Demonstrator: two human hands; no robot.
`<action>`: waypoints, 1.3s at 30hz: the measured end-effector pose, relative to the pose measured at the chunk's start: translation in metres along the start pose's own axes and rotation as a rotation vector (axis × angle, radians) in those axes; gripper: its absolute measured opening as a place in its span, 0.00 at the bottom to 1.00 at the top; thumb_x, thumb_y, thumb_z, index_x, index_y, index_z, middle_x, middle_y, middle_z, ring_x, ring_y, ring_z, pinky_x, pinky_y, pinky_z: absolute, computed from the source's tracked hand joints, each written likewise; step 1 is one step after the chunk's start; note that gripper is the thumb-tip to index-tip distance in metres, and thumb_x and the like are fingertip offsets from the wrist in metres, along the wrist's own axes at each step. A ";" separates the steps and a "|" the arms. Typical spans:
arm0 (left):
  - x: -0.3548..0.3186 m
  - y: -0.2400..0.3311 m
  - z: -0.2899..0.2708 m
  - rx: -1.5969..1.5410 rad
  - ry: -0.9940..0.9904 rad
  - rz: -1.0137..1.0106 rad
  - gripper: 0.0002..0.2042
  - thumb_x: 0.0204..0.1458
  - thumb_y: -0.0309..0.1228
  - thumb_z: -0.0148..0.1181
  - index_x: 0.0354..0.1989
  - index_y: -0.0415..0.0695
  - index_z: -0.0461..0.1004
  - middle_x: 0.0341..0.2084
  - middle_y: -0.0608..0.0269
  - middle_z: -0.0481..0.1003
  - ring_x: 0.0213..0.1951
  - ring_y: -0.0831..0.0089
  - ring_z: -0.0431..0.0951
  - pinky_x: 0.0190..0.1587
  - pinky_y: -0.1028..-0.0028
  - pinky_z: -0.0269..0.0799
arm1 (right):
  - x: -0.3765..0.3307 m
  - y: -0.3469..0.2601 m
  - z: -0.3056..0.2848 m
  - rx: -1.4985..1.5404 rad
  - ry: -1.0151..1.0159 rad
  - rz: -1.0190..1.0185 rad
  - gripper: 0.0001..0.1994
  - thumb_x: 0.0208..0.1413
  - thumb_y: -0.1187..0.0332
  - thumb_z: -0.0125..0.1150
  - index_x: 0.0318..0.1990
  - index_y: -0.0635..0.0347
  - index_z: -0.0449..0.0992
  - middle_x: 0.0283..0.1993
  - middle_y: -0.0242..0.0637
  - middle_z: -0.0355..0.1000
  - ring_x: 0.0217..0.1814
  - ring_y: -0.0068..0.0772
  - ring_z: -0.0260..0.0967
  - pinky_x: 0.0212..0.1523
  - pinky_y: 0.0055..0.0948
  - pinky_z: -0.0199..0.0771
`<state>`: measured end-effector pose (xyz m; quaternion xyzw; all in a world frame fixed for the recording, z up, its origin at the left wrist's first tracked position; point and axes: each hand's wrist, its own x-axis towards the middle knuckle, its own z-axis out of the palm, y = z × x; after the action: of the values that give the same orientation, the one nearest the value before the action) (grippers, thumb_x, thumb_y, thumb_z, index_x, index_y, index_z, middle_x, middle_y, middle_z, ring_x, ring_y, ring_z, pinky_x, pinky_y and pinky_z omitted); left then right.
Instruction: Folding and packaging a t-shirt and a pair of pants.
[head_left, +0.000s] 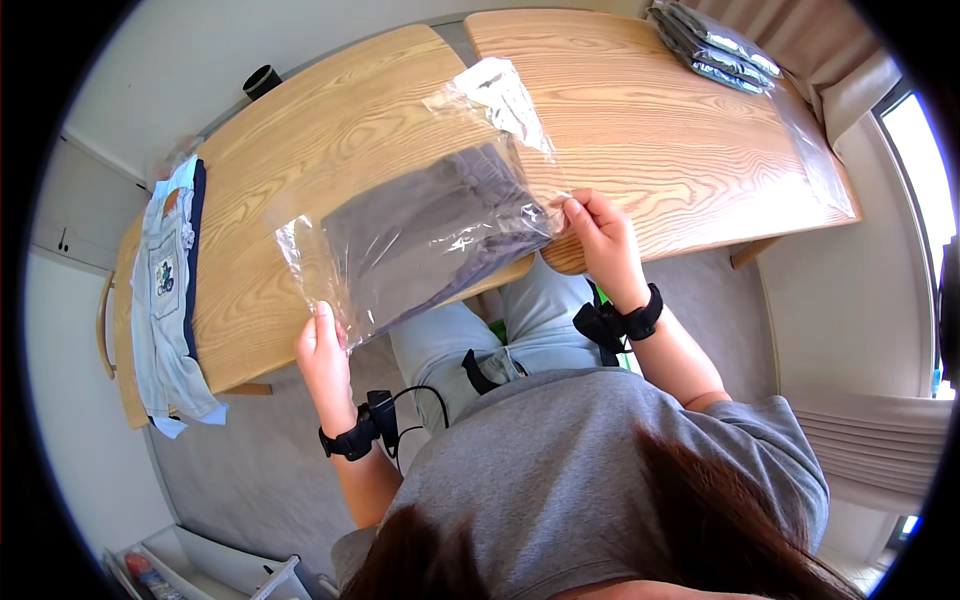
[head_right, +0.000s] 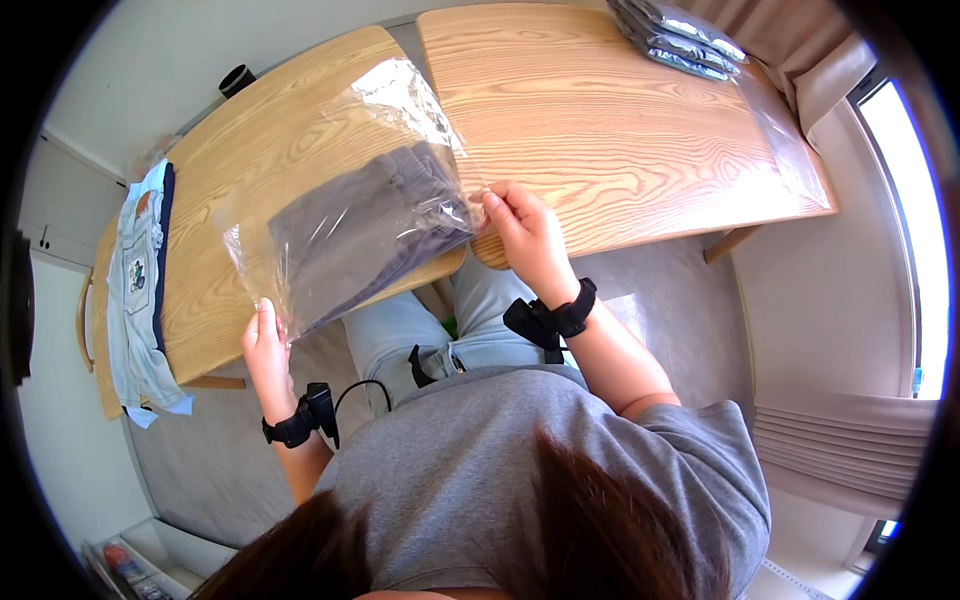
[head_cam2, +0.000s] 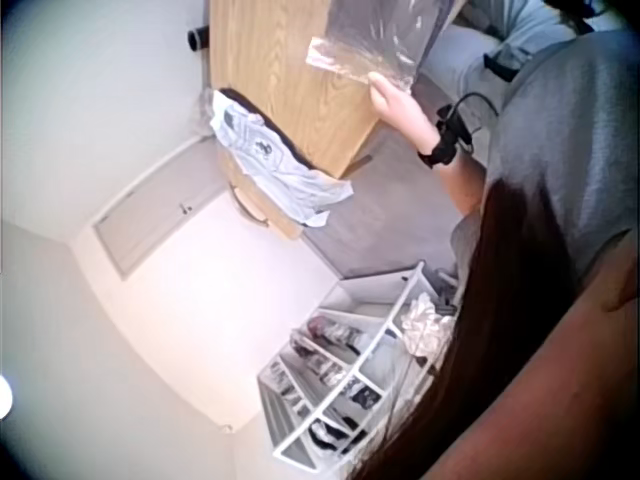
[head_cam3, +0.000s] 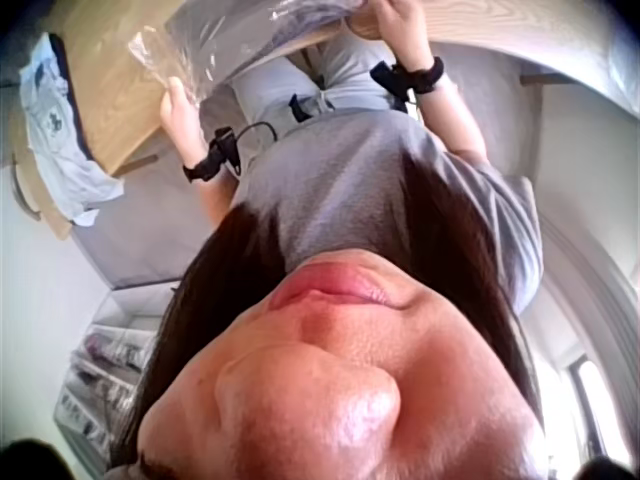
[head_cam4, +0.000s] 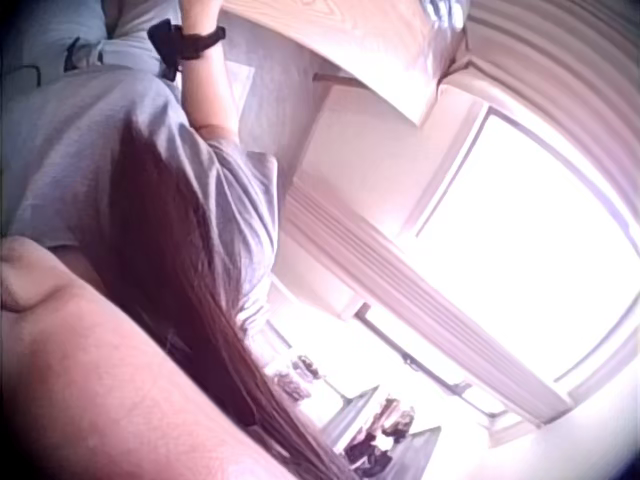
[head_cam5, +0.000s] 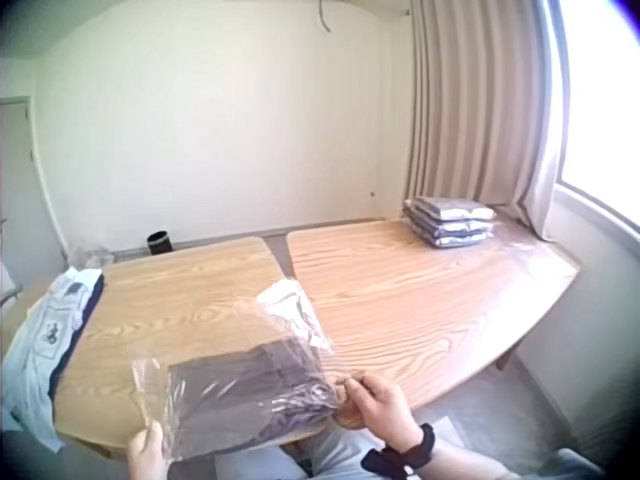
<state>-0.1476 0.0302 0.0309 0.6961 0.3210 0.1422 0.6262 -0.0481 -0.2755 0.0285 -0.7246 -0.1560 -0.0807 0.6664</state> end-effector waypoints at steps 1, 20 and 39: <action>0.001 -0.003 -0.001 0.027 -0.018 0.041 0.20 0.60 0.41 0.46 0.16 0.46 0.58 0.13 0.76 0.55 0.16 0.86 0.52 0.19 0.81 0.46 | 0.002 0.003 -0.001 0.041 0.076 0.113 0.08 0.60 0.71 0.48 0.36 0.66 0.72 0.24 0.28 0.67 0.29 0.17 0.63 0.33 0.18 0.64; 0.012 0.001 -0.012 0.068 -0.147 -0.021 0.21 0.59 0.43 0.47 0.15 0.45 0.62 0.10 0.74 0.56 0.14 0.84 0.54 0.18 0.81 0.48 | 0.060 -0.007 0.007 -0.165 -0.099 0.415 0.18 0.56 0.59 0.56 0.22 0.65 0.74 0.13 0.28 0.63 0.13 0.15 0.57 0.14 0.19 0.56; 0.007 0.050 -0.030 0.586 0.123 0.137 0.19 0.58 0.44 0.48 0.26 0.40 0.71 0.17 0.61 0.70 0.22 0.68 0.69 0.28 0.70 0.65 | 0.016 -0.032 0.091 -0.896 -0.360 -0.488 0.17 0.53 0.61 0.56 0.49 0.54 0.72 0.56 0.41 0.66 0.61 0.39 0.59 0.59 0.37 0.58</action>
<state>-0.1467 0.0579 0.0830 0.8573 0.3379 0.1276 0.3670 -0.0524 -0.1818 0.0547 -0.8830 -0.3817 -0.1662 0.2169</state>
